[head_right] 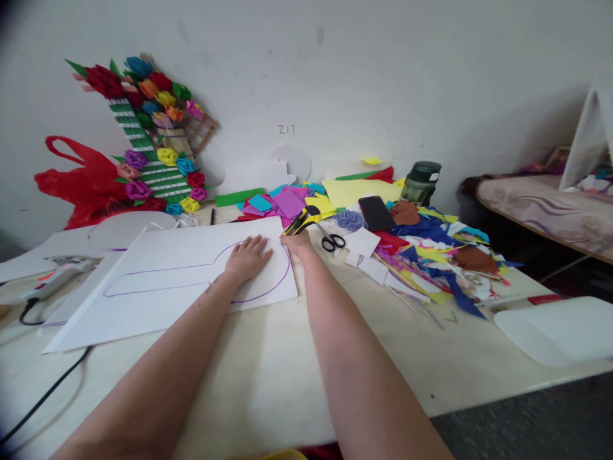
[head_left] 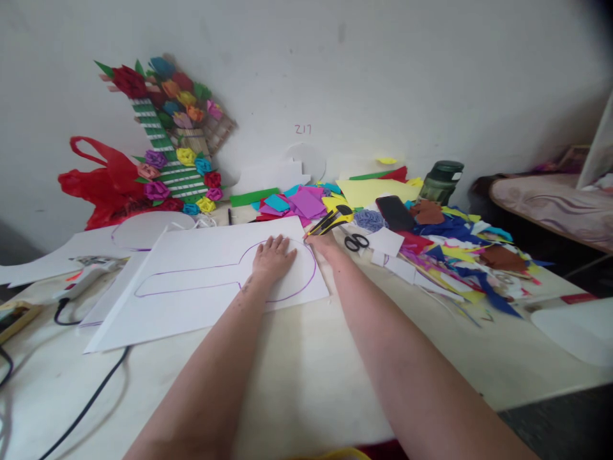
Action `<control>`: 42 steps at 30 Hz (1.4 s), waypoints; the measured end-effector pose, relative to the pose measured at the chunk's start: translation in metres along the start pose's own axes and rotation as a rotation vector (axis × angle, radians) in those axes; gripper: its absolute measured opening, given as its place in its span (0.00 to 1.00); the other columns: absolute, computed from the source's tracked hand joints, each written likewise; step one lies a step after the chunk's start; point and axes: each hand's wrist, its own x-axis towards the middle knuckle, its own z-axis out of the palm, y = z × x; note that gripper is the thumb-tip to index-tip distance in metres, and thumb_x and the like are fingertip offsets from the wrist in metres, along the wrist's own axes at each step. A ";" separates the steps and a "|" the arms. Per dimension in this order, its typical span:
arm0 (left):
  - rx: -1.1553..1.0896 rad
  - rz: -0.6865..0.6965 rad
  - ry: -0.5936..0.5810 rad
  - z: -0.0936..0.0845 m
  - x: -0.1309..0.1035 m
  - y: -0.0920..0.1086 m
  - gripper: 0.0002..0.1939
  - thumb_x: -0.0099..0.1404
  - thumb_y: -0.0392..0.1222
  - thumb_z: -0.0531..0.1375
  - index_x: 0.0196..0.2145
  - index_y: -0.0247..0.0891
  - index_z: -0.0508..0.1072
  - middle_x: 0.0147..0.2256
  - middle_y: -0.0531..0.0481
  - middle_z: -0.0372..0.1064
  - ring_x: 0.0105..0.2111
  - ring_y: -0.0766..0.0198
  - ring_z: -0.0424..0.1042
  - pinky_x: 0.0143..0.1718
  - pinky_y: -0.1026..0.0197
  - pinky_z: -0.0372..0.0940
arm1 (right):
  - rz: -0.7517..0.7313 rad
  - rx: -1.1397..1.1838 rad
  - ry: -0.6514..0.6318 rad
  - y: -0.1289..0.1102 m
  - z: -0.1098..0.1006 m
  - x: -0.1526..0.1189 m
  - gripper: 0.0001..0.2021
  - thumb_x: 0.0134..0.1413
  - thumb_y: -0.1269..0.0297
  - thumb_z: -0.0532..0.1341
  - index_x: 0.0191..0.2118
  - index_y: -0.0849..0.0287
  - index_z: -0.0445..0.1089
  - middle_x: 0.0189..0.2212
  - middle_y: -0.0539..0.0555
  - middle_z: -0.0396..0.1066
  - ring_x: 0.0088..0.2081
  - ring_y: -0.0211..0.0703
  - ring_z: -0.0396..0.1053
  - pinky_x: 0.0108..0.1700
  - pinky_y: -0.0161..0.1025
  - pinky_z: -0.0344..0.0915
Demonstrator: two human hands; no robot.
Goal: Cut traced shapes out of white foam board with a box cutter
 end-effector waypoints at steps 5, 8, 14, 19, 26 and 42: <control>0.002 -0.006 -0.005 0.000 0.000 0.001 0.32 0.66 0.58 0.37 0.63 0.42 0.50 0.65 0.53 0.41 0.63 0.56 0.40 0.61 0.48 0.42 | 0.021 0.000 0.010 -0.001 0.001 0.000 0.05 0.30 0.71 0.60 0.22 0.61 0.68 0.25 0.51 0.71 0.32 0.40 0.68 0.38 0.37 0.65; 0.009 -0.005 -0.003 0.001 0.000 0.001 0.32 0.66 0.58 0.37 0.63 0.43 0.50 0.65 0.54 0.41 0.64 0.57 0.40 0.61 0.48 0.42 | 0.028 -0.009 0.014 -0.002 0.000 -0.001 0.06 0.29 0.71 0.60 0.23 0.61 0.68 0.25 0.51 0.71 0.31 0.39 0.68 0.37 0.36 0.65; 0.007 -0.008 0.002 0.000 0.000 0.001 0.31 0.66 0.58 0.38 0.63 0.44 0.51 0.65 0.54 0.41 0.64 0.57 0.40 0.61 0.49 0.42 | 0.025 -0.020 0.017 -0.004 0.000 -0.003 0.05 0.30 0.71 0.59 0.22 0.61 0.68 0.25 0.51 0.71 0.31 0.39 0.68 0.37 0.36 0.65; -0.003 -0.010 -0.002 0.001 0.001 0.000 0.32 0.66 0.58 0.38 0.63 0.43 0.51 0.65 0.54 0.41 0.64 0.56 0.40 0.61 0.48 0.41 | 0.022 -0.035 0.022 -0.002 0.000 -0.002 0.05 0.30 0.71 0.59 0.22 0.61 0.69 0.25 0.52 0.72 0.32 0.40 0.69 0.38 0.36 0.65; -0.001 -0.007 0.000 0.000 -0.001 0.001 0.32 0.66 0.58 0.38 0.63 0.41 0.51 0.65 0.53 0.41 0.63 0.56 0.40 0.61 0.48 0.42 | 0.020 -0.047 0.034 0.002 0.001 0.002 0.05 0.31 0.72 0.59 0.22 0.61 0.69 0.25 0.52 0.71 0.31 0.40 0.69 0.37 0.36 0.65; -0.003 -0.011 0.006 0.000 0.000 0.001 0.32 0.66 0.57 0.38 0.63 0.42 0.51 0.65 0.53 0.41 0.63 0.56 0.40 0.61 0.48 0.42 | 0.018 -0.114 0.043 -0.005 -0.001 -0.004 0.03 0.32 0.73 0.59 0.21 0.61 0.68 0.25 0.52 0.71 0.32 0.40 0.69 0.37 0.35 0.65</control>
